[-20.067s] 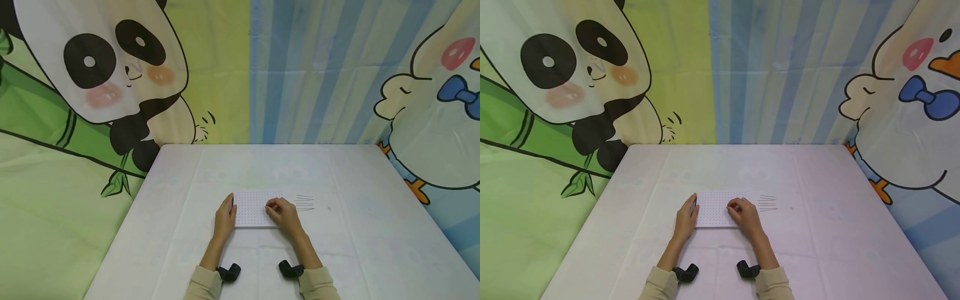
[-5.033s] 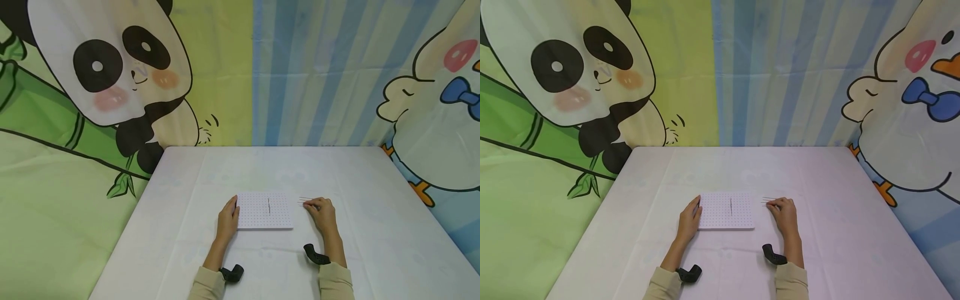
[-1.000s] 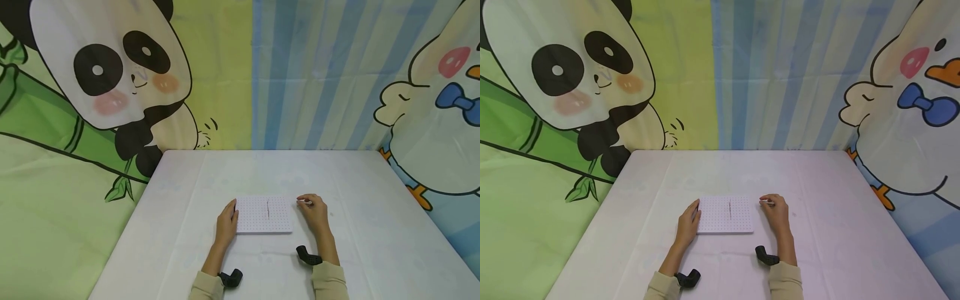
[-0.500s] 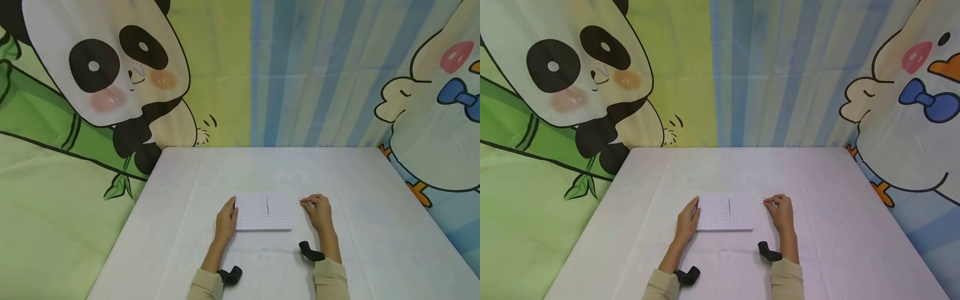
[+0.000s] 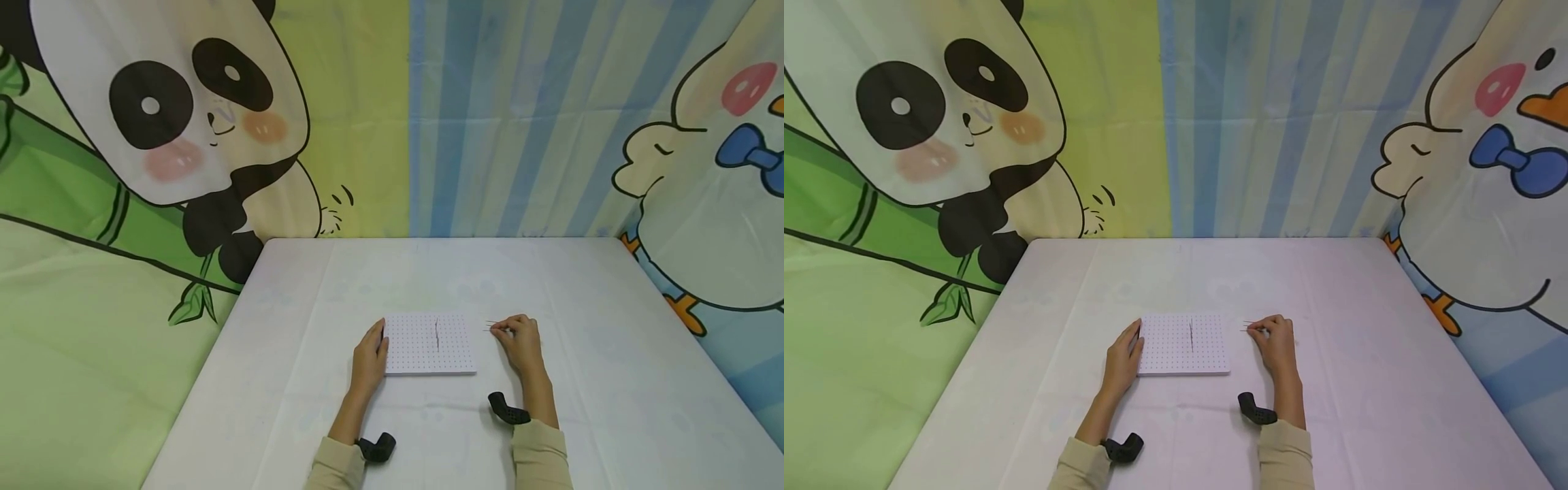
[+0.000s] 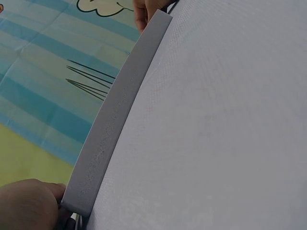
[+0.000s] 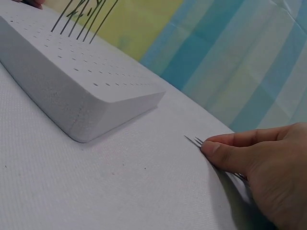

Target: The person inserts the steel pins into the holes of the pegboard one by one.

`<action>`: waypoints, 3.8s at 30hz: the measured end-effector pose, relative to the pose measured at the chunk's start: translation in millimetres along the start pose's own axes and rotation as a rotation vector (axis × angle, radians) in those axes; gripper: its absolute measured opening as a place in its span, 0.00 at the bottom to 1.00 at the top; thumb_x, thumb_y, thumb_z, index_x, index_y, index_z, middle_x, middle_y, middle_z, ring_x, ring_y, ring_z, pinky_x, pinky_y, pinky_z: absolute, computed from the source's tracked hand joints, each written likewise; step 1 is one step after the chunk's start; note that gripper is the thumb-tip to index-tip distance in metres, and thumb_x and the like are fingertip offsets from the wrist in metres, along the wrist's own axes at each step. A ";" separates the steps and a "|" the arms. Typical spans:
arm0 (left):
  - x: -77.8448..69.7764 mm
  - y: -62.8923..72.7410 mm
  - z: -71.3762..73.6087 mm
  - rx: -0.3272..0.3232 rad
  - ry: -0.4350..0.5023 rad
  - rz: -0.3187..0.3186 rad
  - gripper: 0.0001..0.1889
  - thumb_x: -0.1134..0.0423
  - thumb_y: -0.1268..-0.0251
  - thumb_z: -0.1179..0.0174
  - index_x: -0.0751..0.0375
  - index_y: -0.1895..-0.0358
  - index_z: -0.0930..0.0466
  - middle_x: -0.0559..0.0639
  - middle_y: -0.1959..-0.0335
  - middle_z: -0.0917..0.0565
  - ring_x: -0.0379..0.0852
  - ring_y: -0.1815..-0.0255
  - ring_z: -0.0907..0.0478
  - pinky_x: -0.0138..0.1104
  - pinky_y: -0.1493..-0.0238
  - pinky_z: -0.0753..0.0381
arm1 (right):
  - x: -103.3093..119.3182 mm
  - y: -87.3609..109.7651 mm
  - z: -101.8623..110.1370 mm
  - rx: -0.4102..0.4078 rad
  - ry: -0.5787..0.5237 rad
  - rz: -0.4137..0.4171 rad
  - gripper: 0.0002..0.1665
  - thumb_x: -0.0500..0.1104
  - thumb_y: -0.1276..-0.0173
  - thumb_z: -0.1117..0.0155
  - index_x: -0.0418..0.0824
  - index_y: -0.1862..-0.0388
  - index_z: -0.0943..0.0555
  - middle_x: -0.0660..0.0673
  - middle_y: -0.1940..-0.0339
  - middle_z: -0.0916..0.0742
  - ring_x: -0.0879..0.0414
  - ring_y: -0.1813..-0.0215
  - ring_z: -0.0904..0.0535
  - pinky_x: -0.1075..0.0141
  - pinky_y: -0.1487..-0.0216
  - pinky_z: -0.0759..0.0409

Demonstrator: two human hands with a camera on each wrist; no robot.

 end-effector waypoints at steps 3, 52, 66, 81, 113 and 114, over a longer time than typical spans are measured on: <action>0.1 -0.4 0.2 0.004 0.001 0.006 0.22 0.69 0.33 0.48 0.68 0.37 0.34 0.60 0.39 0.29 0.51 0.37 0.34 0.39 0.36 0.35 | 1.3 -0.5 -0.1 -0.007 0.008 0.015 0.03 0.36 0.47 0.29 0.37 0.73 0.15 0.40 0.66 0.21 0.47 0.62 0.34 0.61 0.67 0.36; -6.0 0.0 3.1 -0.029 -0.002 -0.022 0.22 0.72 0.36 0.45 0.71 0.39 0.32 0.62 0.40 0.28 0.54 0.38 0.32 0.42 0.37 0.33 | 96.1 -9.9 -66.5 0.022 -0.267 0.283 0.05 0.41 0.37 0.37 0.44 0.63 0.21 0.50 0.69 0.14 0.55 0.65 0.17 0.65 0.64 0.17; -5.0 -1.1 2.3 -0.014 -0.003 0.002 0.22 0.70 0.35 0.46 0.69 0.38 0.33 0.60 0.39 0.28 0.52 0.37 0.33 0.40 0.36 0.34 | 97.3 -10.9 -68.1 0.012 -0.169 0.310 0.05 0.38 0.40 0.34 0.45 0.67 0.21 0.52 0.73 0.15 0.61 0.70 0.19 0.65 0.70 0.18; -3.3 2.3 2.7 -0.008 0.007 -0.007 0.21 0.69 0.34 0.47 0.69 0.38 0.33 0.61 0.39 0.29 0.52 0.37 0.33 0.40 0.36 0.34 | 76.3 -4.3 -54.0 0.055 -0.246 0.227 0.08 0.42 0.40 0.34 0.44 0.62 0.18 0.53 0.65 0.14 0.59 0.60 0.17 0.67 0.58 0.18; -5.1 1.9 4.0 -0.016 0.007 -0.032 0.22 0.70 0.35 0.46 0.70 0.38 0.33 0.61 0.39 0.29 0.53 0.37 0.33 0.41 0.36 0.35 | -4.8 -8.6 0.8 -0.047 -0.021 -0.004 0.03 0.37 0.48 0.28 0.38 0.74 0.14 0.42 0.71 0.17 0.50 0.69 0.31 0.61 0.68 0.36; -5.0 1.9 4.0 -0.017 0.006 -0.034 0.22 0.71 0.35 0.46 0.70 0.38 0.33 0.61 0.39 0.28 0.53 0.37 0.33 0.41 0.36 0.34 | -5.0 -8.8 0.6 -0.040 -0.020 -0.006 0.03 0.37 0.48 0.28 0.37 0.74 0.14 0.42 0.71 0.17 0.50 0.69 0.31 0.61 0.68 0.36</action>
Point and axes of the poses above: each hand's wrist, its own y-axis away from the middle knuckle, its own z-axis out of the back of the hand, x = y × z, the point moved 6 cm from there along -y, towards the middle knuckle
